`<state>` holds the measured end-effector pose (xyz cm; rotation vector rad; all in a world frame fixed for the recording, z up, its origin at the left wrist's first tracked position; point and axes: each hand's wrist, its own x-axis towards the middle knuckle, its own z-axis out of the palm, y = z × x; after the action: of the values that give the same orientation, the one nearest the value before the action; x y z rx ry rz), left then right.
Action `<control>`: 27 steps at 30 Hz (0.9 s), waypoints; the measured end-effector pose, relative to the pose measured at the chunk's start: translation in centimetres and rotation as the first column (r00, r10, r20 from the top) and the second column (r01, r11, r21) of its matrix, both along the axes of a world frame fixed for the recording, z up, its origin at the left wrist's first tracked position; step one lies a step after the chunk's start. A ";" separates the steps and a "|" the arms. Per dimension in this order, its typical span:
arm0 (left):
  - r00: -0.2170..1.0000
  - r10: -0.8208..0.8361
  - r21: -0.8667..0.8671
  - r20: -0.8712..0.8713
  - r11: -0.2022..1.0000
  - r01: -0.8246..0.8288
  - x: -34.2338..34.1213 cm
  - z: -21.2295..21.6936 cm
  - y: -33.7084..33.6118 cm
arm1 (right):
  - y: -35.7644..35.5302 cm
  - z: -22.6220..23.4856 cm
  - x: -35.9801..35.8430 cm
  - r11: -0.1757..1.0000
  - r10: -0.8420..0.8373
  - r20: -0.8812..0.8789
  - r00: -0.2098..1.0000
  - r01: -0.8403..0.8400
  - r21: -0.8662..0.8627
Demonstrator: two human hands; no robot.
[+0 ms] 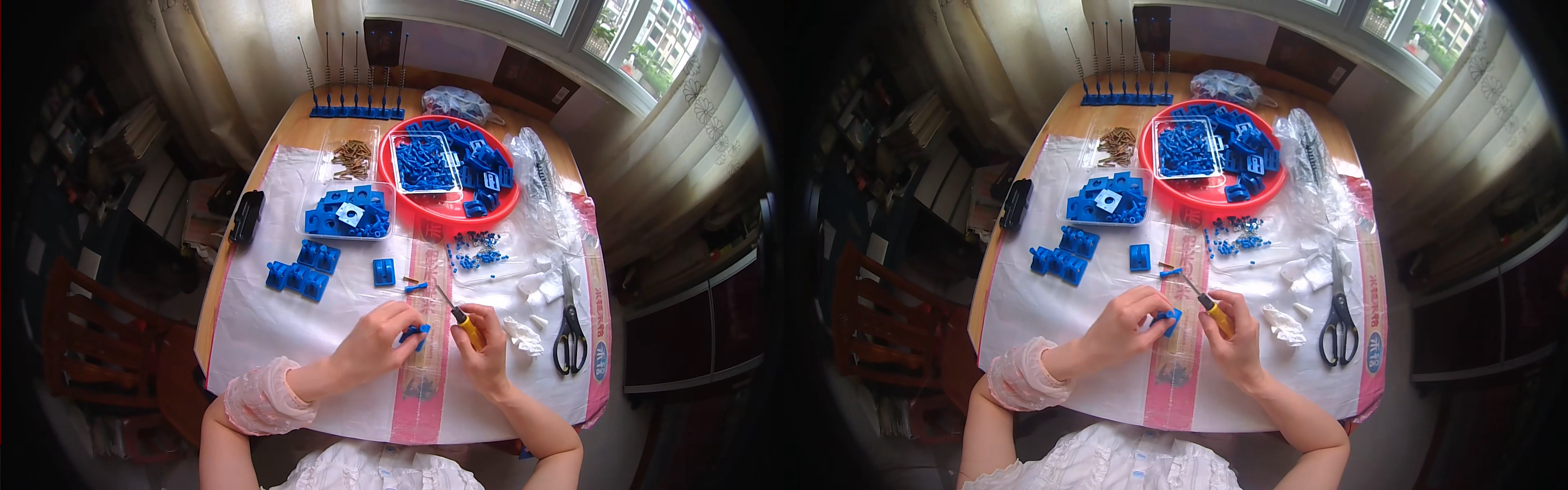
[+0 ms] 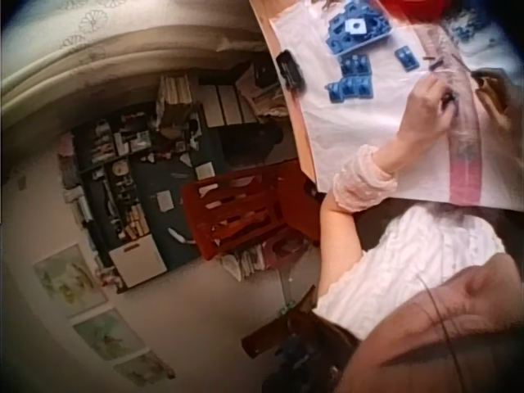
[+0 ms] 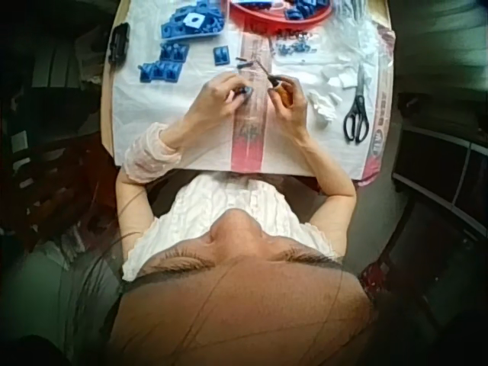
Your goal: Assembling blue plastic components using a screwdriver.
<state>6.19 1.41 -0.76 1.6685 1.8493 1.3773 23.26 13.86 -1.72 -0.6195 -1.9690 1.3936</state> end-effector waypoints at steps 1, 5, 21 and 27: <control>0.998 0.024 -0.016 -0.056 1.000 -0.025 -1.0 1.1 -0.1 | 0.2 -0.2 0.2 1.000 -0.013 0.010 1.000 0.013 0.014; 0.963 0.204 -0.082 -0.175 0.972 -0.221 -5.4 5.4 -1.3 | 0.4 0.8 0.5 0.992 -0.019 0.186 0.982 -0.005 0.129; 0.795 0.205 -0.198 -0.571 0.905 -0.376 -11.0 1.7 0.6 | 1.0 0.3 0.4 0.878 0.018 0.266 0.964 -0.143 0.458; 0.778 0.222 -0.180 -0.588 0.901 -0.394 -11.0 1.9 0.2 | 0.7 0.4 0.3 0.871 -0.006 0.283 0.959 -0.134 0.473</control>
<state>-4.85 1.65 1.17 1.7770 2.6085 0.6676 23.56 14.60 -1.35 -0.5286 -2.4660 0.8111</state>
